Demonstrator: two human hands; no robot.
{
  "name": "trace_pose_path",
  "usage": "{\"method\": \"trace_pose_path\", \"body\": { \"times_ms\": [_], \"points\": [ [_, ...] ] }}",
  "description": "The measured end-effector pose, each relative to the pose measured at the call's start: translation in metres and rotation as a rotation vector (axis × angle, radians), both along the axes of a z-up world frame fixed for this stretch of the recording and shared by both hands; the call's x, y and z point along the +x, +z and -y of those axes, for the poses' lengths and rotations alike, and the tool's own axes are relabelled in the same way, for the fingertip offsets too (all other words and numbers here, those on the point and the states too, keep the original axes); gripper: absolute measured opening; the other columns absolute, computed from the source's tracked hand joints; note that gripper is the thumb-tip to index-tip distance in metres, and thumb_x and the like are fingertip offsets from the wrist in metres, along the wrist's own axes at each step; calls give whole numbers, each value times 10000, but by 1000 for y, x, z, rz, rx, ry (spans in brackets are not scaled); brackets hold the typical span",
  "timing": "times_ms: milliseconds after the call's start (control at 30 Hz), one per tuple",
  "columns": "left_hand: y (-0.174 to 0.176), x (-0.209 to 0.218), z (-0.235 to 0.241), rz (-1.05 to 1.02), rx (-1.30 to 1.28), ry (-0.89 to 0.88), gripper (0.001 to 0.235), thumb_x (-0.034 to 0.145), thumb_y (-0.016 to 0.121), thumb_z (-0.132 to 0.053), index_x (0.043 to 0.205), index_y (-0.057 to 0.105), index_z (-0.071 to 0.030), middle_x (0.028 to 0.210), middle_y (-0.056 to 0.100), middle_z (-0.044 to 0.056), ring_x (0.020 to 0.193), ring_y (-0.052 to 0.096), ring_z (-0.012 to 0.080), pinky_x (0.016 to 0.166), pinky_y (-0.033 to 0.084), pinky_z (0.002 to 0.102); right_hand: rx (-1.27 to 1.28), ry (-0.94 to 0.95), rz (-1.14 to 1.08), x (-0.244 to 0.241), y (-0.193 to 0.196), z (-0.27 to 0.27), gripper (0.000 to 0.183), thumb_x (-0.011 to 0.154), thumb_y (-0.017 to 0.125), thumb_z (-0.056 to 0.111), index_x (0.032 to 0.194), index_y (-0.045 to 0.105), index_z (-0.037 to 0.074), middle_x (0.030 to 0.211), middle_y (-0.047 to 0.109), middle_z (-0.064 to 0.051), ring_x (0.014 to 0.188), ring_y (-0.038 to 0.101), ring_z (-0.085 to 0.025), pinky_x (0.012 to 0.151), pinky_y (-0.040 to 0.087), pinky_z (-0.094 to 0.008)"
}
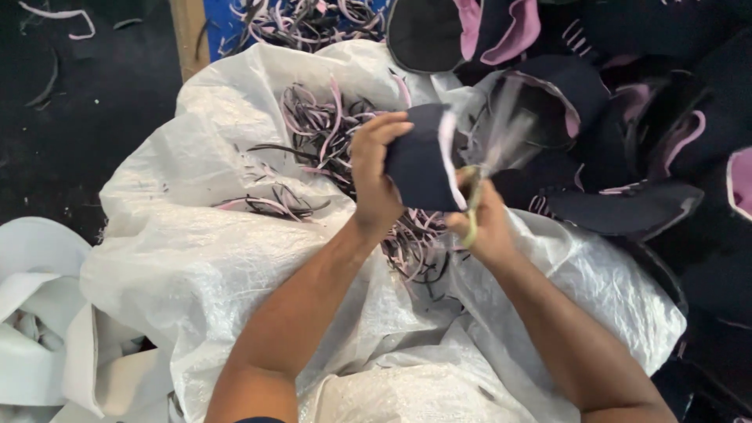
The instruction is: Trimming excess material from shoe uppers using scissors.
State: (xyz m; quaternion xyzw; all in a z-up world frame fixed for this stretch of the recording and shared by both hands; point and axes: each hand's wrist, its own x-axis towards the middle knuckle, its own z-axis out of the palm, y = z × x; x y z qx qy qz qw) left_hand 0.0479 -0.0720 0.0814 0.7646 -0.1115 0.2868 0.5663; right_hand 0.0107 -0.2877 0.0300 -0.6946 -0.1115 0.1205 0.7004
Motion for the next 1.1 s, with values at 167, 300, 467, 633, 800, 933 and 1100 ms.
{"method": "trace_pose_path", "body": {
  "times_ms": [167,300,467,633,800,933,1100],
  "points": [
    [-3,1,3,-92,-65,69,387,855,781,-95,1204,620,-52,1313,608,126,1267,574,310,1120,451,411,-14,45,-88,0,1,-7,805,797,869,473,1376,518,39,1273,621,-56,1180,577,-119,1031,474,-308],
    [-3,3,3,-137,25,-25,377,854,736,-19,1216,646,-71,1356,616,119,1296,579,304,1132,477,383,51,-88,-217,-2,-1,-2,622,845,858,291,1324,561,29,1158,674,-37,1013,641,-102,895,542,-279],
    [-18,13,9,-212,13,-142,524,770,641,70,1281,617,-43,1339,624,109,1290,578,282,1136,450,388,-30,-163,-128,8,28,-2,349,939,781,138,1222,648,-17,1113,714,-52,989,665,-118,918,549,-289],
    [-20,11,9,-433,-483,-182,382,920,687,-72,1283,571,-53,1246,636,97,1157,621,244,1036,481,351,111,-219,-50,20,59,-2,365,931,748,95,1263,624,5,1184,688,-35,1050,648,-103,967,521,-271],
    [-1,3,5,-159,224,-184,439,878,820,-429,790,642,-37,1219,663,200,1178,613,350,1017,483,418,-68,-30,-227,13,25,-5,260,879,766,106,1105,646,57,999,699,-5,869,689,-92,774,587,-253],
    [-3,1,7,-317,65,-317,394,900,778,-422,1018,757,-46,1141,717,154,1132,639,348,1011,493,426,-191,30,-167,11,3,6,230,923,843,92,970,624,40,817,578,19,737,536,-60,641,429,-241],
    [1,4,3,-216,114,-353,428,911,799,-352,1165,705,-20,1239,694,182,1191,629,394,1058,494,444,-21,-198,-166,16,14,5,224,913,822,93,1004,618,75,868,604,64,764,549,-13,670,447,-195]
  ]
}}
